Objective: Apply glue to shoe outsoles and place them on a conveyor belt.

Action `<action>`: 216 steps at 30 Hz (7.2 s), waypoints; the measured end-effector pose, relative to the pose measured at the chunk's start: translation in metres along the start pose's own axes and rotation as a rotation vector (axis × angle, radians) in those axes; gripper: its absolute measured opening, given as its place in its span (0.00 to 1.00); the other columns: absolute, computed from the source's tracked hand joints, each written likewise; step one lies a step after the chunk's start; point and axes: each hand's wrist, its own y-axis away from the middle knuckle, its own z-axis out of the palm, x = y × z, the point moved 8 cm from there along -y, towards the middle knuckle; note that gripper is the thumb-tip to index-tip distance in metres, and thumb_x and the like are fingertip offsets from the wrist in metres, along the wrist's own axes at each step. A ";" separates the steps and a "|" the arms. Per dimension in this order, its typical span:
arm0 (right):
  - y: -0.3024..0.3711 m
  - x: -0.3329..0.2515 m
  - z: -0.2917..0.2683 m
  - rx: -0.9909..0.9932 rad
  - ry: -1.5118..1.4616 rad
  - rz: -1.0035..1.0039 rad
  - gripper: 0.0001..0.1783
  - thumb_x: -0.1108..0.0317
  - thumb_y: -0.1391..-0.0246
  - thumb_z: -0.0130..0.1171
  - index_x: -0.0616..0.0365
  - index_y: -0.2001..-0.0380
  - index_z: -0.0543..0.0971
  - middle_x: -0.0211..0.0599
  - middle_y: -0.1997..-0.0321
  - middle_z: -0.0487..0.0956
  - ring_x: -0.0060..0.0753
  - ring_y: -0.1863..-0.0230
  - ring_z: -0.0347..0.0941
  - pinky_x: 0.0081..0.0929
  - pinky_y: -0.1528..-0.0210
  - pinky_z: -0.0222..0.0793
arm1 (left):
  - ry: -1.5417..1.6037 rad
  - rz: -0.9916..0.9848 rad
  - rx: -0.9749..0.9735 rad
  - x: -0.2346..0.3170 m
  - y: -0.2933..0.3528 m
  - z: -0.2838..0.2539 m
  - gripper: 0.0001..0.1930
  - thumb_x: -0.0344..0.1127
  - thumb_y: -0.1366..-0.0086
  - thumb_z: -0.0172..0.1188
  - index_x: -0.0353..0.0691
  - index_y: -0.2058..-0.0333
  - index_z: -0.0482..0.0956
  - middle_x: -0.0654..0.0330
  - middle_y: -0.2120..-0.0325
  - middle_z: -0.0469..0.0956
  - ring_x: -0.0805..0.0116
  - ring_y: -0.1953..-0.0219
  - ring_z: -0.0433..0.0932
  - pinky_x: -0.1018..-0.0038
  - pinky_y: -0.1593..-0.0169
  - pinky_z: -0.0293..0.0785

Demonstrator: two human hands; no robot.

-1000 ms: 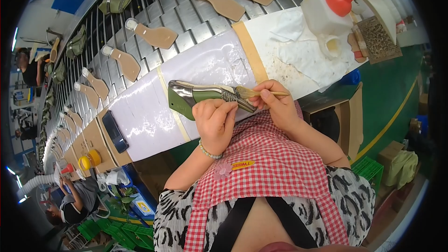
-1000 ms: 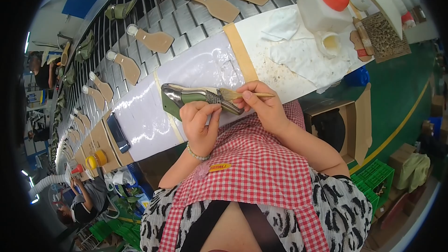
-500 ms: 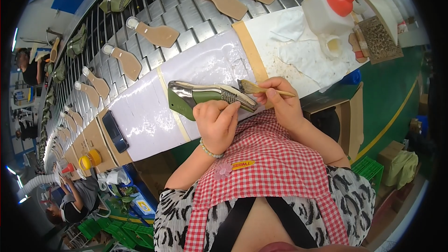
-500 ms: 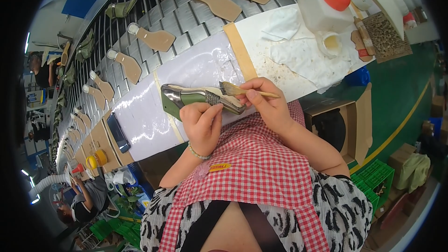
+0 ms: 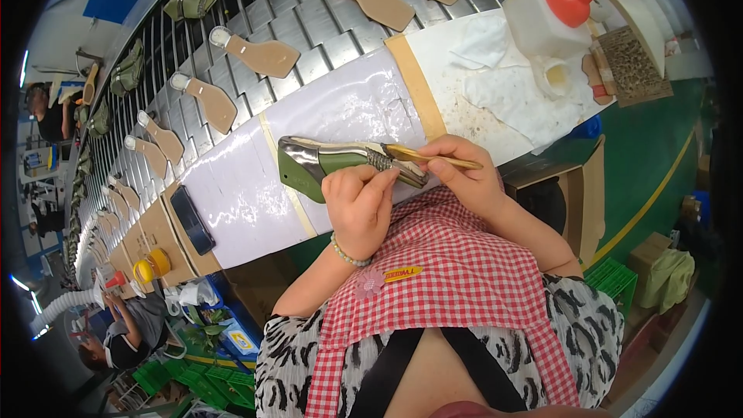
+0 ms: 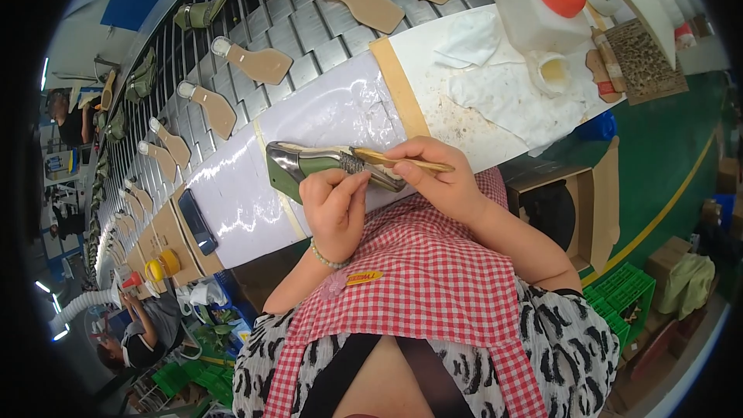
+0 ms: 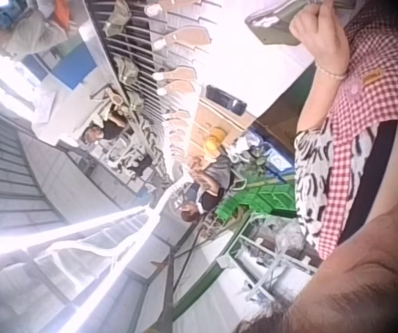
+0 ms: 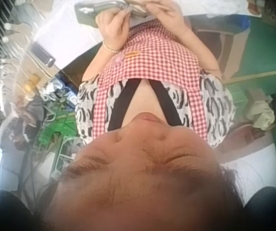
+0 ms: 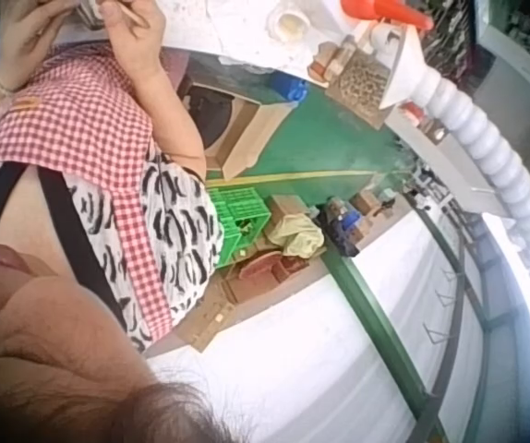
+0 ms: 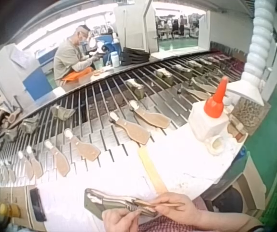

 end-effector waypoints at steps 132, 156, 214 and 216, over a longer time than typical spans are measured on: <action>0.059 -0.158 -0.066 0.513 -0.230 -0.269 0.08 0.72 0.44 0.58 0.60 0.62 0.74 0.34 0.64 0.78 0.28 0.63 0.76 0.29 0.55 0.74 | 1.828 -0.446 0.218 -0.201 -0.093 -0.167 0.30 0.46 0.40 0.65 0.46 0.42 0.68 0.62 0.45 0.72 0.62 0.42 0.69 0.60 0.39 0.67; 0.080 -0.167 -0.155 0.644 1.102 0.035 0.08 0.70 0.53 0.62 0.61 0.68 0.79 0.43 0.69 0.81 0.42 0.65 0.79 0.33 0.62 0.72 | 0.944 -0.430 0.071 -0.028 -0.011 -0.087 0.30 0.27 0.49 0.70 0.34 0.47 0.68 0.57 0.52 0.74 0.65 0.49 0.73 0.71 0.43 0.67; 0.089 -0.115 0.072 0.024 0.037 -0.134 0.05 0.79 0.48 0.60 0.64 0.66 0.78 0.37 0.61 0.78 0.22 0.59 0.73 0.20 0.56 0.68 | 0.612 0.111 0.077 0.003 0.037 -0.025 0.27 0.25 0.48 0.67 0.37 0.51 0.65 0.42 0.45 0.69 0.40 0.41 0.67 0.57 0.41 0.66; 0.089 -0.125 0.071 0.051 0.150 -0.204 0.06 0.79 0.49 0.61 0.63 0.67 0.78 0.37 0.62 0.78 0.24 0.60 0.74 0.21 0.56 0.68 | 0.606 0.121 0.107 0.006 0.037 -0.028 0.28 0.25 0.49 0.68 0.37 0.51 0.65 0.42 0.46 0.69 0.40 0.41 0.67 0.57 0.41 0.66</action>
